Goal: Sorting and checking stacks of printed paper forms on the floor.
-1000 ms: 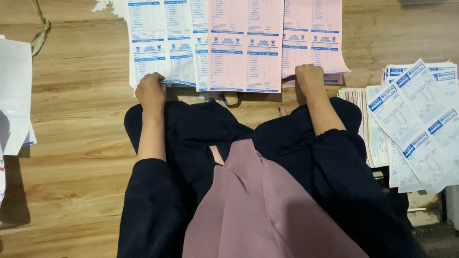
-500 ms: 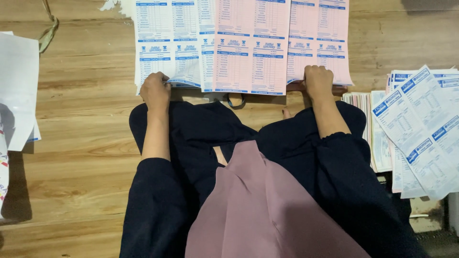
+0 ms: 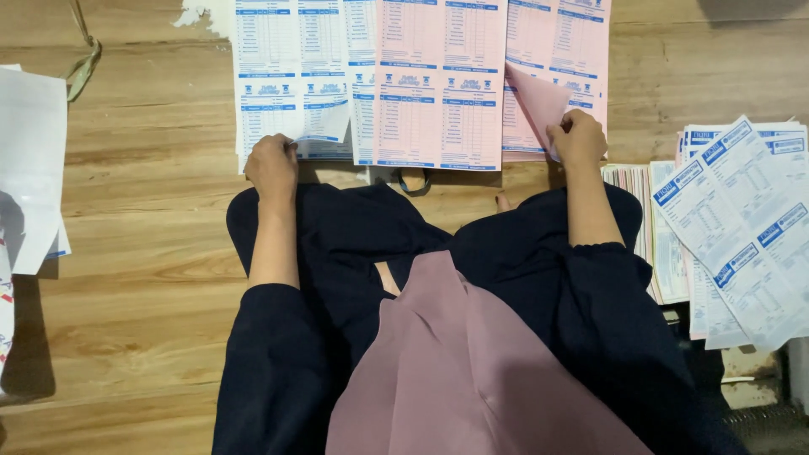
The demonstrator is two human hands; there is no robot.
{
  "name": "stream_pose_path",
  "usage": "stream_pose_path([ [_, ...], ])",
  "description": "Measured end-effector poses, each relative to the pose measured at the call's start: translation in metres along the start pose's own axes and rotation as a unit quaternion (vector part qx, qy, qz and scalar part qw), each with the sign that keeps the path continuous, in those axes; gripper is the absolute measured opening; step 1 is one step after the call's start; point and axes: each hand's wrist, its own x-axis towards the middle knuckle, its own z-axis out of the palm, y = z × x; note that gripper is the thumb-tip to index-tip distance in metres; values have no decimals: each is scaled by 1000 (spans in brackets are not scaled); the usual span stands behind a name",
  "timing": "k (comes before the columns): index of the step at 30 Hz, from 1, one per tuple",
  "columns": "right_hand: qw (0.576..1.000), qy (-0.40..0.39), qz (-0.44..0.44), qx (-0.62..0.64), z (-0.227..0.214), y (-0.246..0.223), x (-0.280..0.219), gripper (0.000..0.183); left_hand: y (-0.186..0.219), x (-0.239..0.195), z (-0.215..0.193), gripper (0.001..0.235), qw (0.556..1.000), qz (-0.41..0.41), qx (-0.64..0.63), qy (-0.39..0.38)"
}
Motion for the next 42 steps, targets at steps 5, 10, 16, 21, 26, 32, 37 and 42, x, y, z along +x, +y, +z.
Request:
stream_pose_path([
  [5, 1000, 9, 11, 23, -2, -5, 0, 12, 3, 1, -4, 9, 1000, 1, -11, 15],
  [10, 999, 9, 4, 42, 2, -3, 1, 14, 10, -3, -16, 16, 1000, -9, -10, 26],
  [16, 988, 73, -27, 130, -1, -5, -1, 14, 15, -3, -23, 21, 995, -49, -67, 55],
  [21, 977, 144, -7, 156, 17, 9, 13, 15, 29, -4, -50, 14, 969, -51, -212, 117],
  [26, 969, 127, -5, 210, 5, -1, 10, 11, 59, 19, -70, 33, 901, 65, -361, 230],
  [32, 958, 114, 9, 262, -10, -18, -1, 8, 145, 20, -53, 52, 912, 234, -259, 217],
  [37, 948, 147, 61, 277, -1, -7, 9, 20, 184, -17, -12, 54, 904, 356, -157, 178],
  [42, 891, 248, -59, 376, -6, -12, 11, 18, 170, -50, 50, 46, 919, 391, -29, 30],
])
